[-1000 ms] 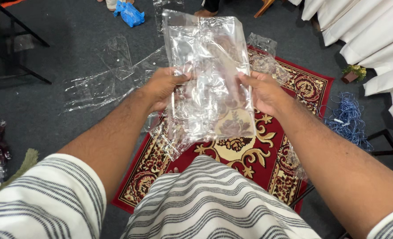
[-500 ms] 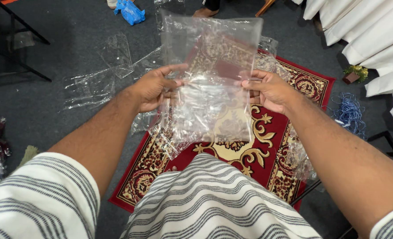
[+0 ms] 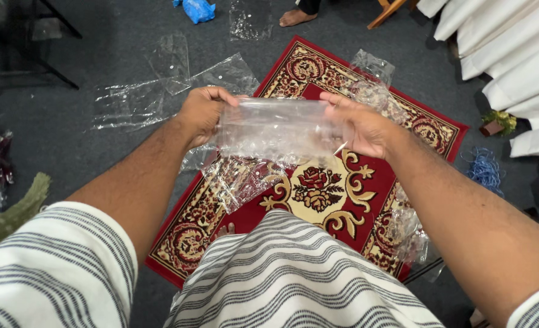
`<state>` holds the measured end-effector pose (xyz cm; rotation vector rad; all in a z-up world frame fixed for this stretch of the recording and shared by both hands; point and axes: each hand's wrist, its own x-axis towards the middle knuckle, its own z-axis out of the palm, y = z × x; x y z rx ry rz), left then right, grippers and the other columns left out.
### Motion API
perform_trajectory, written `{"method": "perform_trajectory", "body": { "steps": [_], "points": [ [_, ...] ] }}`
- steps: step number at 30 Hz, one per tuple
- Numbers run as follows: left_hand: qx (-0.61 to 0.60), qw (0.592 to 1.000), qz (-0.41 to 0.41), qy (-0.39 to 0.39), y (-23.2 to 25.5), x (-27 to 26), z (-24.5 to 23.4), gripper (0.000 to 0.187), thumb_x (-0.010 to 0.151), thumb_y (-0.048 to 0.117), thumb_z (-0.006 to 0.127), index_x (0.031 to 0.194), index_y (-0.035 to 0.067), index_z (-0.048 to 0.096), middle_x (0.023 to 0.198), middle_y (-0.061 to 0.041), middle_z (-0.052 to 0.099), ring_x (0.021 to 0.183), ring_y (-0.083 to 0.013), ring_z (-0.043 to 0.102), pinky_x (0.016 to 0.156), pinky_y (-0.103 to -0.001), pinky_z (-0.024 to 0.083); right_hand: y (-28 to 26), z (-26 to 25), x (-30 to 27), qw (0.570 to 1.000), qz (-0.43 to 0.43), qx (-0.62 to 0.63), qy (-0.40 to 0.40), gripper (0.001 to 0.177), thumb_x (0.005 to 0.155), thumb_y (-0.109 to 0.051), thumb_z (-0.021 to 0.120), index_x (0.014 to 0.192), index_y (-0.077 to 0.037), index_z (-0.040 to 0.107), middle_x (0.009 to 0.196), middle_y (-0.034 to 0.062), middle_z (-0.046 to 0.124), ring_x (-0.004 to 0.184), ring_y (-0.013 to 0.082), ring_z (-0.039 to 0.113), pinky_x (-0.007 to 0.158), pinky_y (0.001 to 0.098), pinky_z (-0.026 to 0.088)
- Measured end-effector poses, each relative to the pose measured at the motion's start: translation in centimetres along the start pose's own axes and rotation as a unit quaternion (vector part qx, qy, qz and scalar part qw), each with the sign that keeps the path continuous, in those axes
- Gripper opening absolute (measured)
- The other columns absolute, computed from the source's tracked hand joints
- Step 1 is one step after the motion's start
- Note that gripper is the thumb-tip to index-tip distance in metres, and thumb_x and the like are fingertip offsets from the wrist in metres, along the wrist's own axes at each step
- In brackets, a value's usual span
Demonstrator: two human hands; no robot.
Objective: The person repeatedly picks up clear plastic bags from a pile on the floor, unfolds them, and folds them into smaller squares by hand. The person handles the bags one at a time, smoothing them out before folding and placing the finished stack aside.
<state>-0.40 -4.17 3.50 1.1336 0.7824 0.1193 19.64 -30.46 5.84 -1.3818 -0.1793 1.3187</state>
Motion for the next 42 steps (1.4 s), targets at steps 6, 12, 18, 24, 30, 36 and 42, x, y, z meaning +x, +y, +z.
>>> {"method": "perform_trajectory", "body": {
  "steps": [6, 12, 18, 24, 30, 36, 42],
  "points": [
    [-0.315, 0.945, -0.027, -0.077, -1.3, -2.1, -2.7, 0.046, 0.094, 0.018, 0.057, 0.133, -0.007, 0.054, 0.117, -0.029, 0.073, 0.103, -0.0371, 0.077, 0.090, -0.051, 0.065, 1.6, -1.1, 4.9, 0.996, -0.061, -0.045, -0.046, 0.053, 0.092, 0.002, 0.065, 0.144, -0.001, 0.052, 0.126, 0.0108, 0.069, 0.105, 0.0171, 0.069, 0.095, 0.0325, 0.058],
    [-0.217, 0.972, -0.093, -0.016, -4.3, -6.3, -5.6, 0.052, 0.095, 0.043, 0.059, 0.129, 0.003, 0.061, 0.121, -0.017, 0.073, 0.109, -0.0286, 0.071, 0.091, -0.047, 0.060, 2.5, 3.9, 9.7, 0.994, -0.027, -0.095, -0.046, 0.041, 0.093, -0.001, 0.065, 0.134, -0.003, 0.058, 0.113, 0.0077, 0.069, 0.095, 0.0161, 0.069, 0.089, 0.0333, 0.059],
    [-0.183, 0.967, -0.101, 0.145, -6.3, -5.6, -15.5, 0.024, 0.098, 0.016, 0.063, 0.117, 0.002, 0.069, 0.110, -0.014, 0.071, 0.099, -0.0254, 0.070, 0.086, -0.047, 0.057, 3.2, 14.9, 14.9, 0.988, 0.077, -0.111, -0.077, 0.027, 0.098, -0.016, 0.065, 0.121, -0.004, 0.059, 0.106, 0.0078, 0.067, 0.092, 0.0198, 0.069, 0.087, 0.0439, 0.061],
    [-0.251, 0.950, 0.002, 0.187, -1.9, -8.9, -29.0, 0.030, 0.095, 0.013, 0.064, 0.122, 0.000, 0.063, 0.120, -0.015, 0.068, 0.104, -0.0269, 0.072, 0.094, -0.042, 0.062, 3.8, 28.9, 21.7, 0.965, 0.085, -0.191, -0.156, 0.026, 0.097, -0.019, 0.068, 0.120, -0.008, 0.064, 0.109, 0.0015, 0.068, 0.098, 0.0140, 0.065, 0.086, 0.0369, 0.060],
    [-0.231, 0.964, -0.016, 0.130, 1.7, -13.2, -39.0, 0.051, 0.090, 0.014, 0.067, 0.135, -0.002, 0.050, 0.127, -0.015, 0.063, 0.113, -0.0273, 0.069, 0.097, -0.043, 0.055, 3.0, 42.7, 27.4, 0.971, 0.024, -0.179, -0.159, 0.028, 0.095, -0.015, 0.069, 0.122, -0.008, 0.063, 0.112, 0.0040, 0.068, 0.099, 0.0142, 0.066, 0.083, 0.0343, 0.060],
    [-0.298, 0.927, -0.013, 0.228, 3.6, -12.4, -47.5, 0.045, 0.097, 0.025, 0.064, 0.131, -0.004, 0.054, 0.123, -0.019, 0.064, 0.113, -0.0310, 0.067, 0.095, -0.039, 0.059, 1.5, 51.4, 33.1, 0.958, 0.029, -0.205, -0.201, 0.034, 0.091, -0.011, 0.070, 0.124, -0.009, 0.061, 0.114, 0.0030, 0.068, 0.102, 0.0127, 0.068, 0.086, 0.0342, 0.063],
    [-0.216, 0.938, 0.018, 0.270, 6.1, -6.1, -56.9, 0.037, 0.097, 0.014, 0.062, 0.127, -0.007, 0.056, 0.123, -0.015, 0.064, 0.108, -0.0319, 0.074, 0.089, -0.036, 0.064, 0.4, 56.7, 44.5, 0.955, 0.050, -0.181, -0.230, 0.032, 0.097, -0.014, 0.070, 0.125, -0.001, 0.061, 0.116, 0.0045, 0.068, 0.106, 0.0144, 0.066, 0.092, 0.0332, 0.060]
  ]
}}
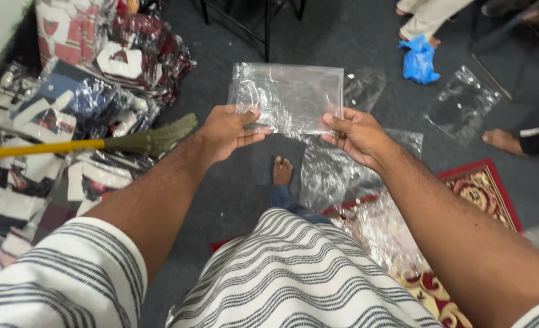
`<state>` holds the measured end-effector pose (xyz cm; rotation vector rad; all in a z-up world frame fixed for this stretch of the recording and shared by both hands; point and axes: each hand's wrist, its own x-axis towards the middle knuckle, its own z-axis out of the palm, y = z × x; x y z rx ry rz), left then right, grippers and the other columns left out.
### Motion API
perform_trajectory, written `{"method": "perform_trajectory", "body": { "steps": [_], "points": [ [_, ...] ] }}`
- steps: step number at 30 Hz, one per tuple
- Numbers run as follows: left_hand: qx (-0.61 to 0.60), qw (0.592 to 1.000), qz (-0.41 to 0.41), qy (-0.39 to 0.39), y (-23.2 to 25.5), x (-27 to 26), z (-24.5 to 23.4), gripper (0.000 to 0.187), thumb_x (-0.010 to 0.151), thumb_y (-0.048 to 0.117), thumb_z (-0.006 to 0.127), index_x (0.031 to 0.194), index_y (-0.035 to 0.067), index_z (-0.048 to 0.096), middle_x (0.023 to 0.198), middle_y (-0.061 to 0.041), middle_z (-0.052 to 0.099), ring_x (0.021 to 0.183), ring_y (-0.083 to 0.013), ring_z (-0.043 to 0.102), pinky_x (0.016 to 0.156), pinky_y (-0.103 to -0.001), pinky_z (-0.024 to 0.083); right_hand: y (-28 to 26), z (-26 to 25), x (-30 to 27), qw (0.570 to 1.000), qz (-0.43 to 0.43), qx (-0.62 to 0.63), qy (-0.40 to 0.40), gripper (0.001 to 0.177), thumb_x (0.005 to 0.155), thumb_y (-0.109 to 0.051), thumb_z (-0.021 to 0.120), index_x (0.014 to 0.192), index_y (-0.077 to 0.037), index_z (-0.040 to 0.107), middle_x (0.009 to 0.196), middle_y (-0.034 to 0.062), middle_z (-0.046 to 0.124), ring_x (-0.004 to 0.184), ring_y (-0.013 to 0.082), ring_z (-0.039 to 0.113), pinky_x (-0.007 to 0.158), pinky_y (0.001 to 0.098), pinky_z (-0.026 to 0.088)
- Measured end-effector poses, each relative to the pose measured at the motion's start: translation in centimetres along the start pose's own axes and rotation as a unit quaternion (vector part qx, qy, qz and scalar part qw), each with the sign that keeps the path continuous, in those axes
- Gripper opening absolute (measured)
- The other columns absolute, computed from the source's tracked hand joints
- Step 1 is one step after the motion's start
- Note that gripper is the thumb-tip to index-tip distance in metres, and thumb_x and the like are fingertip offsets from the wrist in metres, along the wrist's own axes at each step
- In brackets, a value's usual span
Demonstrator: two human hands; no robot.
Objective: The person repeatedly picks up clear plastic bags from a pile on the floor, unfolds them, and folds them into smaller squares by hand. The person handles the bags one at a time, smoothing them out before folding and placing the finished stack aside.
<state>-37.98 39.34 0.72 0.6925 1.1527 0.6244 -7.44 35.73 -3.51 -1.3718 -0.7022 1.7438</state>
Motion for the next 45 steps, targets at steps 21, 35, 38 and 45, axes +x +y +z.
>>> {"method": "perform_trajectory", "body": {
  "steps": [21, 35, 38, 45],
  "points": [
    [-0.011, 0.994, -0.031, -0.103, 26.6, 42.8, 9.5, 0.041, 0.096, 0.016, 0.069, 0.126, -0.008, 0.055, 0.120, -0.012, 0.065, 0.114, -0.0255, 0.069, 0.096, -0.032, 0.056, -27.3, -15.2, 31.4, 0.986, -0.083, 0.087, 0.118, 0.025, 0.097, -0.005, 0.067, 0.121, 0.004, 0.062, 0.104, 0.0087, 0.069, 0.089, 0.0140, 0.067, 0.081, 0.0248, 0.058],
    [0.150, 0.970, -0.046, -0.188, 48.8, 76.5, 19.4, 0.030, 0.092, 0.031, 0.075, 0.113, 0.011, 0.069, 0.098, 0.002, 0.069, 0.088, -0.0114, 0.061, 0.076, -0.030, 0.048, -48.4, -28.5, 54.6, 0.964, -0.064, 0.118, 0.229, 0.019, 0.096, -0.007, 0.067, 0.114, -0.006, 0.065, 0.096, 0.0004, 0.068, 0.085, 0.0098, 0.064, 0.077, 0.0252, 0.053],
    [0.159, 0.973, -0.038, -0.160, 52.0, 81.8, 21.3, 0.026, 0.092, 0.028, 0.074, 0.113, 0.014, 0.070, 0.093, 0.002, 0.068, 0.082, -0.0112, 0.063, 0.074, -0.032, 0.052, -51.5, -30.8, 59.7, 0.962, -0.043, 0.139, 0.232, 0.018, 0.096, -0.011, 0.067, 0.114, -0.009, 0.066, 0.097, -0.0015, 0.069, 0.084, 0.0090, 0.063, 0.077, 0.0261, 0.052],
    [0.123, 0.991, -0.018, -0.050, 56.3, 95.4, 25.1, 0.027, 0.090, 0.022, 0.074, 0.114, 0.010, 0.069, 0.098, 0.000, 0.073, 0.085, -0.0138, 0.068, 0.070, -0.034, 0.053, -57.9, -39.4, 74.5, 0.973, 0.004, 0.090, 0.211, 0.025, 0.093, -0.015, 0.068, 0.117, -0.009, 0.066, 0.104, 0.0005, 0.072, 0.088, 0.0104, 0.066, 0.079, 0.0267, 0.056]
  ]
}}
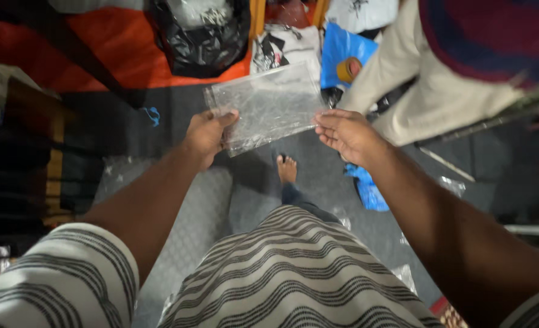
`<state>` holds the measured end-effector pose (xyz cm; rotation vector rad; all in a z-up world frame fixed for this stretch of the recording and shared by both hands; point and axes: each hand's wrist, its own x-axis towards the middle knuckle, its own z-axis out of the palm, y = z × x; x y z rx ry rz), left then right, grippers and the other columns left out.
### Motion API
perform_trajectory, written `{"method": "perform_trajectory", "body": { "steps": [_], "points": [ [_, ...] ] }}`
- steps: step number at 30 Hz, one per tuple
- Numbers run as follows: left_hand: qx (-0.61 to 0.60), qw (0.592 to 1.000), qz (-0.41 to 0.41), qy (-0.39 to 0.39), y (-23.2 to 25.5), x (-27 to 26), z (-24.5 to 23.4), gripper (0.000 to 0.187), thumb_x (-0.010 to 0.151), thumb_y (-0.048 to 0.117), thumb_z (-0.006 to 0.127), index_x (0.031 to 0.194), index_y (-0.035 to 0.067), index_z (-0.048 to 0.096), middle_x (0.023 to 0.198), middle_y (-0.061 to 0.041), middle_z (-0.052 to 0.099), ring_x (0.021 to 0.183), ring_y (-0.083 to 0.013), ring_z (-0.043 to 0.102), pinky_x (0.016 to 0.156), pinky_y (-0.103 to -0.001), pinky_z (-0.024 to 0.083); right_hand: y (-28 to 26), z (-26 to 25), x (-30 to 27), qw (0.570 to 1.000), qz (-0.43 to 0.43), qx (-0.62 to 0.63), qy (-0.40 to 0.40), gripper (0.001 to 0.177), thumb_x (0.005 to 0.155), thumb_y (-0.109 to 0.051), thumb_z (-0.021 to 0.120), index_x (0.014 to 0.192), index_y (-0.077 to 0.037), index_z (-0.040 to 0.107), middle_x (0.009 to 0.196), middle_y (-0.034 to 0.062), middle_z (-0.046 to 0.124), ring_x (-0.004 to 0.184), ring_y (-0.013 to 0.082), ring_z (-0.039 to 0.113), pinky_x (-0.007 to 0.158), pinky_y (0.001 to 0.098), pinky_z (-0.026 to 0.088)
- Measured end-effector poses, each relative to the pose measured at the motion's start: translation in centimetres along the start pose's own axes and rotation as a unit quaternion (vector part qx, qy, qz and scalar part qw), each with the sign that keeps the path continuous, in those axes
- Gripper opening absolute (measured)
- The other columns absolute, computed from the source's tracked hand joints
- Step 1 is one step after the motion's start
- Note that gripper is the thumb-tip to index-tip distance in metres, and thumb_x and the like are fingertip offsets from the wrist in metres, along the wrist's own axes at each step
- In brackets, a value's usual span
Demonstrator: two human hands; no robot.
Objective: The person repeatedly picks up clear plastic bags from a pile on the floor, unfolds them, and folds them into smaller squares by hand. The person handles the bags one at a time, smoothing them out before folding and placing the finished stack aside.
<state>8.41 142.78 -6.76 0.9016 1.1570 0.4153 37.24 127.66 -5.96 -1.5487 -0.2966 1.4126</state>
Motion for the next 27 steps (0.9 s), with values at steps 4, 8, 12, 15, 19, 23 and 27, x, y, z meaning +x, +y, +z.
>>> {"method": "perform_trajectory", "body": {
  "steps": [4, 8, 12, 15, 19, 23, 27],
  "points": [
    [-0.094, 0.995, -0.019, -0.001, 5.2, 8.5, -0.5, 0.030, 0.087, 0.010, 0.073, 0.115, 0.003, 0.066, 0.107, -0.008, 0.070, 0.091, -0.0186, 0.068, 0.074, -0.035, 0.056, -5.9, 1.0, 8.2, 0.976, -0.005, -0.220, -0.010, 0.032, 0.091, -0.023, 0.072, 0.120, -0.009, 0.067, 0.101, -0.0002, 0.071, 0.084, 0.0096, 0.065, 0.071, 0.0263, 0.053],
    [-0.092, 0.996, 0.007, -0.011, 10.2, 15.4, -1.4, 0.045, 0.083, -0.002, 0.070, 0.126, 0.000, 0.059, 0.110, -0.011, 0.065, 0.093, -0.0232, 0.065, 0.077, -0.038, 0.054, -12.0, 2.9, 15.7, 0.944, -0.001, -0.329, -0.027, 0.031, 0.089, -0.025, 0.072, 0.116, -0.009, 0.070, 0.094, 0.0016, 0.071, 0.073, 0.0109, 0.062, 0.063, 0.0297, 0.049],
    [-0.029, 0.997, -0.071, 0.025, 15.4, 18.8, -2.7, 0.080, 0.080, -0.002, 0.063, 0.145, 0.033, 0.033, 0.101, -0.011, 0.061, 0.090, -0.0265, 0.065, 0.080, -0.045, 0.057, -16.1, 4.7, 23.0, 0.948, 0.004, -0.314, -0.044, 0.030, 0.089, -0.024, 0.073, 0.115, -0.012, 0.069, 0.092, 0.0007, 0.072, 0.070, 0.0095, 0.062, 0.061, 0.0277, 0.048],
    [-0.026, 0.997, -0.071, 0.026, 17.6, 23.0, -4.4, 0.079, 0.078, -0.006, 0.065, 0.145, 0.024, 0.035, 0.106, -0.009, 0.062, 0.093, -0.0264, 0.068, 0.081, -0.045, 0.060, -18.2, 6.6, 28.6, 0.942, 0.008, -0.332, -0.055, 0.028, 0.089, -0.023, 0.071, 0.114, -0.012, 0.072, 0.094, -0.0011, 0.073, 0.071, 0.0083, 0.064, 0.062, 0.0253, 0.051],
    [0.048, 0.993, 0.022, 0.103, 18.8, 32.2, -8.0, 0.076, 0.074, -0.004, 0.077, 0.139, 0.011, 0.042, 0.109, -0.008, 0.066, 0.094, -0.0242, 0.071, 0.079, -0.040, 0.064, -19.8, 9.5, 36.5, 0.933, 0.002, -0.356, -0.055, 0.028, 0.089, -0.023, 0.073, 0.114, -0.009, 0.073, 0.091, 0.0030, 0.074, 0.068, 0.0106, 0.066, 0.058, 0.0267, 0.051],
    [0.255, 0.939, 0.124, 0.193, 21.2, 41.6, -12.5, 0.073, 0.071, 0.003, 0.087, 0.131, 0.007, 0.045, 0.104, -0.010, 0.068, 0.088, -0.0214, 0.072, 0.073, -0.036, 0.061, -21.9, 14.0, 44.5, 0.931, 0.001, -0.362, -0.040, 0.030, 0.090, -0.026, 0.072, 0.113, -0.007, 0.071, 0.089, 0.0029, 0.075, 0.066, 0.0107, 0.068, 0.052, 0.0260, 0.051],
    [0.186, 0.961, 0.085, 0.185, 25.8, 49.2, -15.6, 0.063, 0.072, -0.002, 0.075, 0.126, 0.008, 0.044, 0.095, -0.011, 0.069, 0.066, -0.0219, 0.072, 0.056, -0.037, 0.062, -23.6, 19.2, 51.9, 0.941, -0.008, -0.337, -0.028, 0.031, 0.094, -0.030, 0.072, 0.109, -0.004, 0.069, 0.083, 0.0044, 0.071, 0.059, 0.0095, 0.061, 0.047, 0.0251, 0.047]
  ]
}}
